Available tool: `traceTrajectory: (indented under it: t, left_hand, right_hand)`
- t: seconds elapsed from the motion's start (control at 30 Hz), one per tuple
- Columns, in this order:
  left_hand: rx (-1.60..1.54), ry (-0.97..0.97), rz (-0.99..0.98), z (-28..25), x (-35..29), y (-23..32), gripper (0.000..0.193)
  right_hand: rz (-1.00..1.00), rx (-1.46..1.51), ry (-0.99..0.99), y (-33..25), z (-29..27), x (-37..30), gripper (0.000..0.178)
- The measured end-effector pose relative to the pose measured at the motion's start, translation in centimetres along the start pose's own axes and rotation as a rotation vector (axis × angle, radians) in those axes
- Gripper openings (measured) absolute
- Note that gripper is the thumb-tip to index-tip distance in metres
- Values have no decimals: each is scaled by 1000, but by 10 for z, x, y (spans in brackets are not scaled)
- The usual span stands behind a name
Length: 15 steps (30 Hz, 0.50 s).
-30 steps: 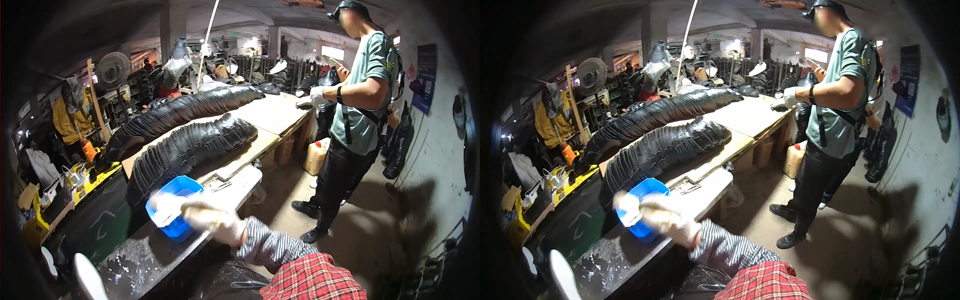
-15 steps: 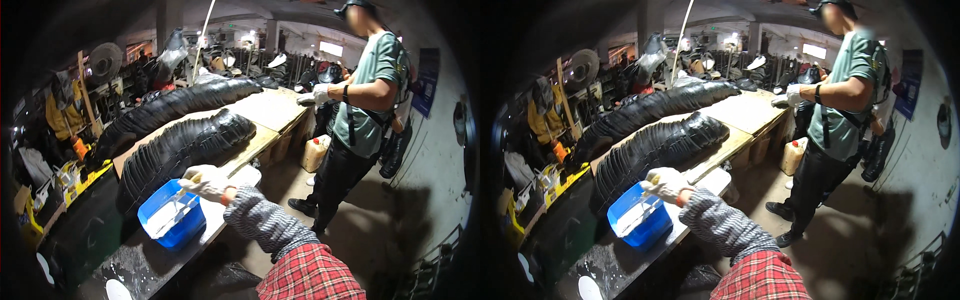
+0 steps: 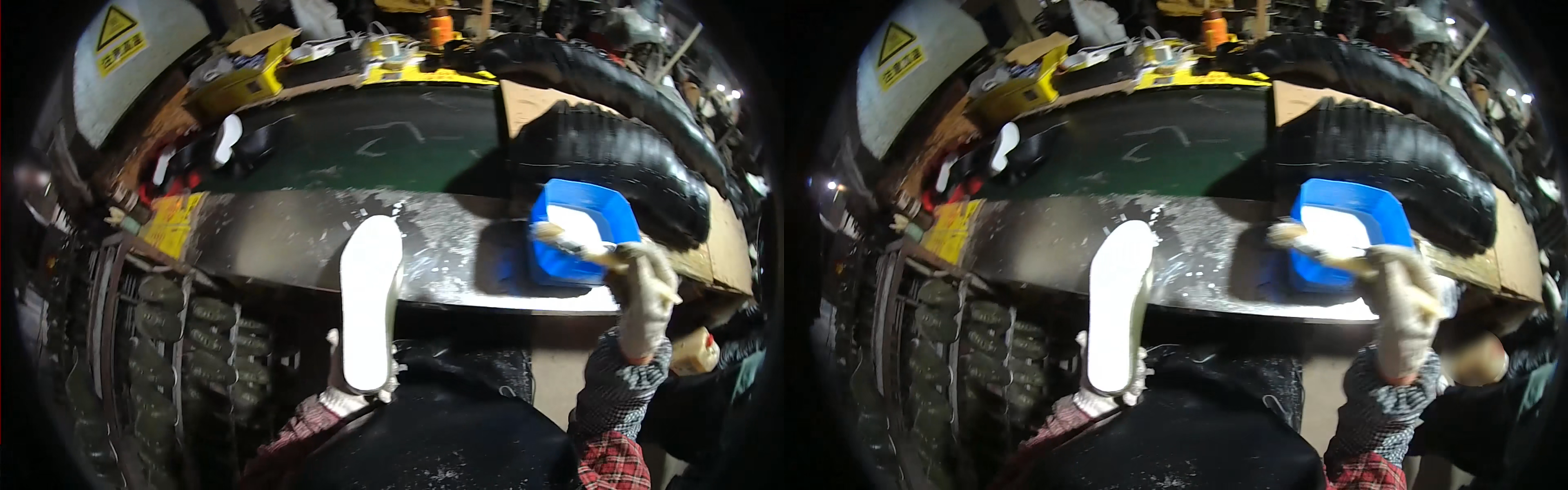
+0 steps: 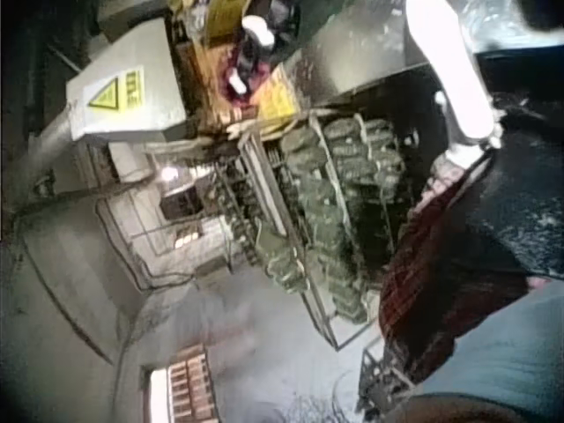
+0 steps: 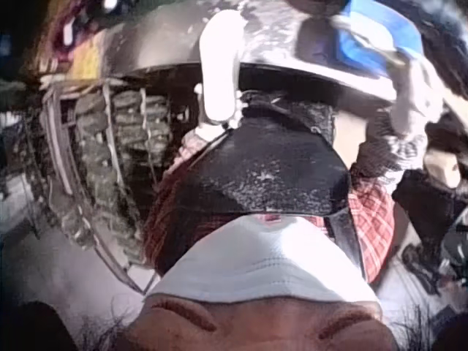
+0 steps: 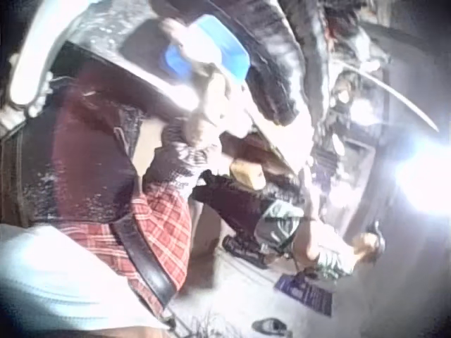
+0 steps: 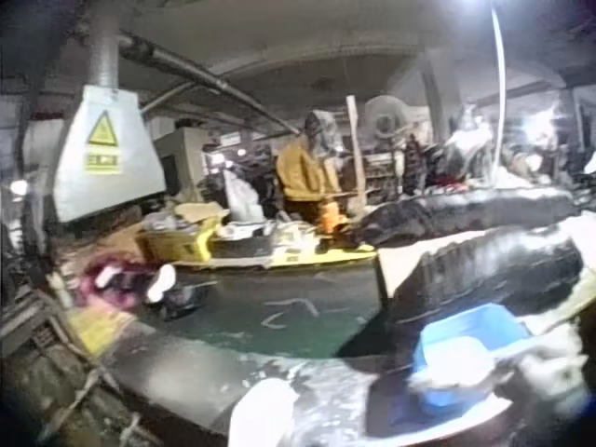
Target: Applying glue to shoe components including soles and uppers using a brush in a manufacturing setting.
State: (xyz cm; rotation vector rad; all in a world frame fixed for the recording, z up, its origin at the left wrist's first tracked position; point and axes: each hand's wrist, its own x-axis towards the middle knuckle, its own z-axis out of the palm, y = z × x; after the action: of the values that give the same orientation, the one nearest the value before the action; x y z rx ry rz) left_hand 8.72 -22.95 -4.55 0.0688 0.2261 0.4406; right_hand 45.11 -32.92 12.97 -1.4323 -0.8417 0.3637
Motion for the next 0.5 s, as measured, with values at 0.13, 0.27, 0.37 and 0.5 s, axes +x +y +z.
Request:
traceTrajectory:
  t: [0.13,0.27,0.37,0.5]
  left_hand:
    - [-21,-85,115,-27,-1,-2,101]
    - [80,-266,-50,-54,-6,8,96]
    - [-141,-145,20,-50,-6,2,93]
    - [30,181,119,-89,-8,-7,84]
  right_hand:
    - [-151,99,-733,19,124,-28,21]
    - [178,180,-507,65,196,6,24]
    - [264,142,-546,60,165,-4,22]
    - [-102,10,-834,28,156,-6,18]
